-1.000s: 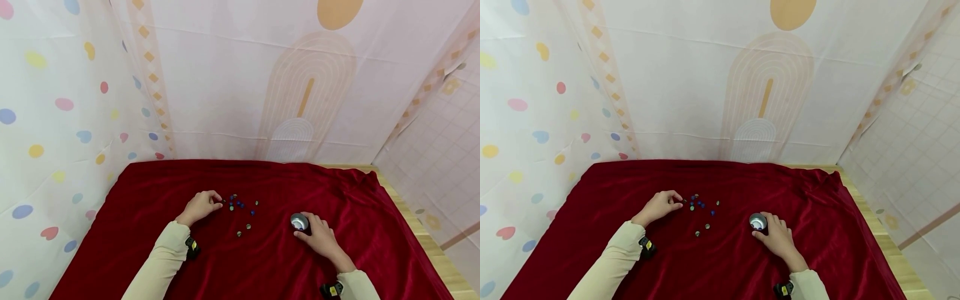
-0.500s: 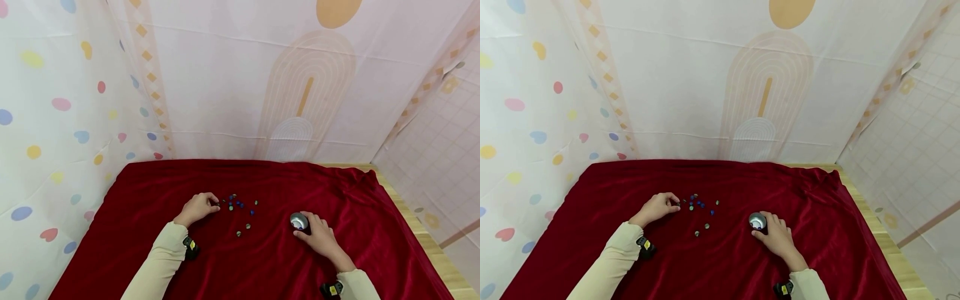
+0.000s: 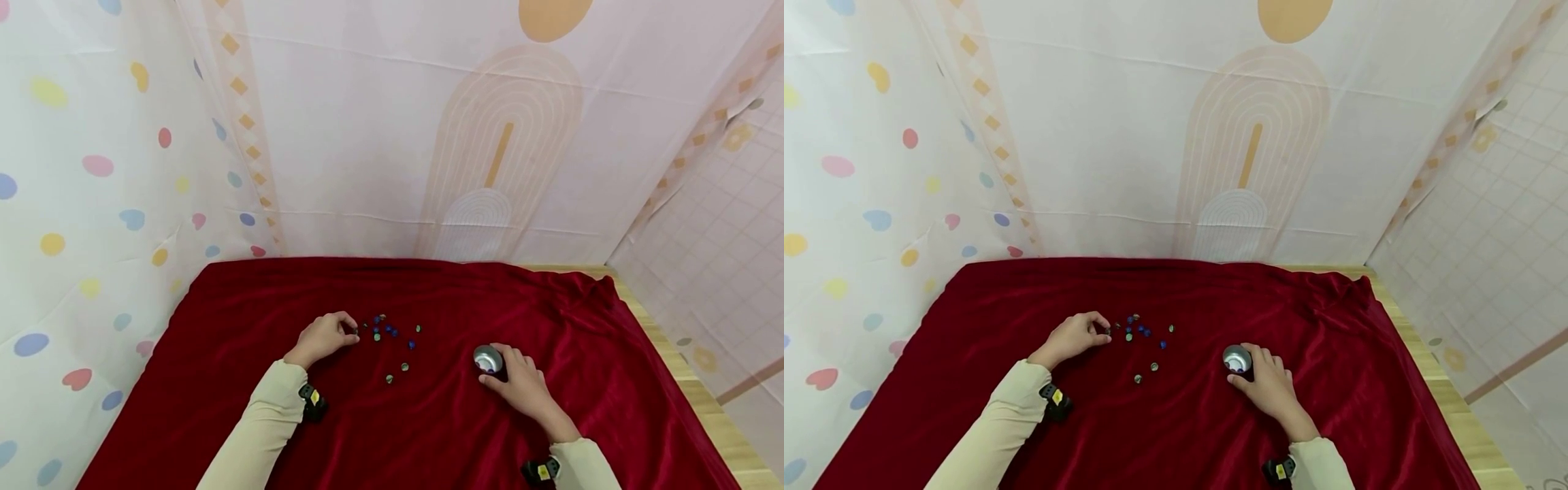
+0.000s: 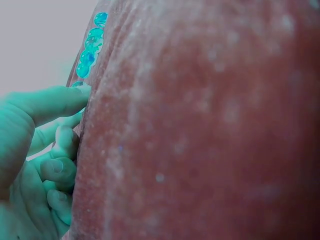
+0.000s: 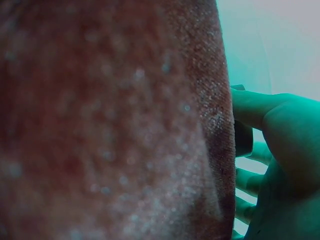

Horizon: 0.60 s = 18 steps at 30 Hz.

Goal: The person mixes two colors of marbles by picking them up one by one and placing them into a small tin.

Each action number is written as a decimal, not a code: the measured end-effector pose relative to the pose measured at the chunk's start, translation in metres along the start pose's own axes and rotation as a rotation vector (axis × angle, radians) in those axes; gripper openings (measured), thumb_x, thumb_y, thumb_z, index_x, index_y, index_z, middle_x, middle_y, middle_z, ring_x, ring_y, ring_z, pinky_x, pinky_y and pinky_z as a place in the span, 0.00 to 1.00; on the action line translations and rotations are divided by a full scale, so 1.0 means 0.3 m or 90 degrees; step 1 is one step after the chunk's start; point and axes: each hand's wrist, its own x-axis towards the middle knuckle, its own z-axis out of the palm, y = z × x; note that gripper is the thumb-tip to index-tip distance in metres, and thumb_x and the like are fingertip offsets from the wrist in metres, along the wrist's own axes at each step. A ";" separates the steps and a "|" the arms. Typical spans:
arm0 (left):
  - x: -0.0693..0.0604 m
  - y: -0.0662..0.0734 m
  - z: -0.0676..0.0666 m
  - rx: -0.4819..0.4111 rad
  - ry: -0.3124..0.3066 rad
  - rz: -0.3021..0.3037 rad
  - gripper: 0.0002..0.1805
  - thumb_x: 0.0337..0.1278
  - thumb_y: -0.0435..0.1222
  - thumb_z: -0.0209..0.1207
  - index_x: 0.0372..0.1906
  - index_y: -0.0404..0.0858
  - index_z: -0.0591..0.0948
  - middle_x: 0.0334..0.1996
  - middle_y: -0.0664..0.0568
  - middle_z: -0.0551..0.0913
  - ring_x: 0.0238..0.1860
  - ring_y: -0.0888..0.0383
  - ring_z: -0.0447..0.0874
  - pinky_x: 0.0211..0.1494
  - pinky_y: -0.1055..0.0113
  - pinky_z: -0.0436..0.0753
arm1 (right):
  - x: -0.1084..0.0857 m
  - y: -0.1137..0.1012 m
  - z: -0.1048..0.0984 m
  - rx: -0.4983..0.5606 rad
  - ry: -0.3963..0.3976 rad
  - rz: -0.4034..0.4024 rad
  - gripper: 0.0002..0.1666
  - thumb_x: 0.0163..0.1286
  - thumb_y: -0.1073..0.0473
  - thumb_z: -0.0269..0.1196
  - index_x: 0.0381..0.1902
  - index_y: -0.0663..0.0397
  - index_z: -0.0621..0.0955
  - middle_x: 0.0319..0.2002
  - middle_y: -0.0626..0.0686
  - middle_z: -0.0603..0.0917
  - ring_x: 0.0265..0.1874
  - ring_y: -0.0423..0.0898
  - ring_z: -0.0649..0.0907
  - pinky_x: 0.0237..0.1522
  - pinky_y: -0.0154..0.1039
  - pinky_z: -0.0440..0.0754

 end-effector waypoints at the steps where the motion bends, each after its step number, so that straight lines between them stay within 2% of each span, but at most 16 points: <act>1: 0.001 0.001 -0.001 0.001 0.000 -0.001 0.12 0.55 0.44 0.66 0.43 0.45 0.83 0.24 0.54 0.77 0.24 0.59 0.72 0.28 0.67 0.69 | 0.001 0.000 0.000 0.000 0.001 0.000 0.36 0.61 0.48 0.68 0.64 0.53 0.70 0.54 0.57 0.77 0.51 0.57 0.73 0.44 0.52 0.68; 18: 0.009 0.003 -0.002 -0.015 0.006 -0.038 0.11 0.54 0.43 0.66 0.41 0.45 0.83 0.24 0.54 0.78 0.23 0.59 0.72 0.27 0.66 0.69 | 0.005 -0.002 0.004 0.004 0.000 -0.002 0.36 0.61 0.48 0.68 0.64 0.51 0.69 0.55 0.56 0.77 0.52 0.57 0.72 0.45 0.51 0.67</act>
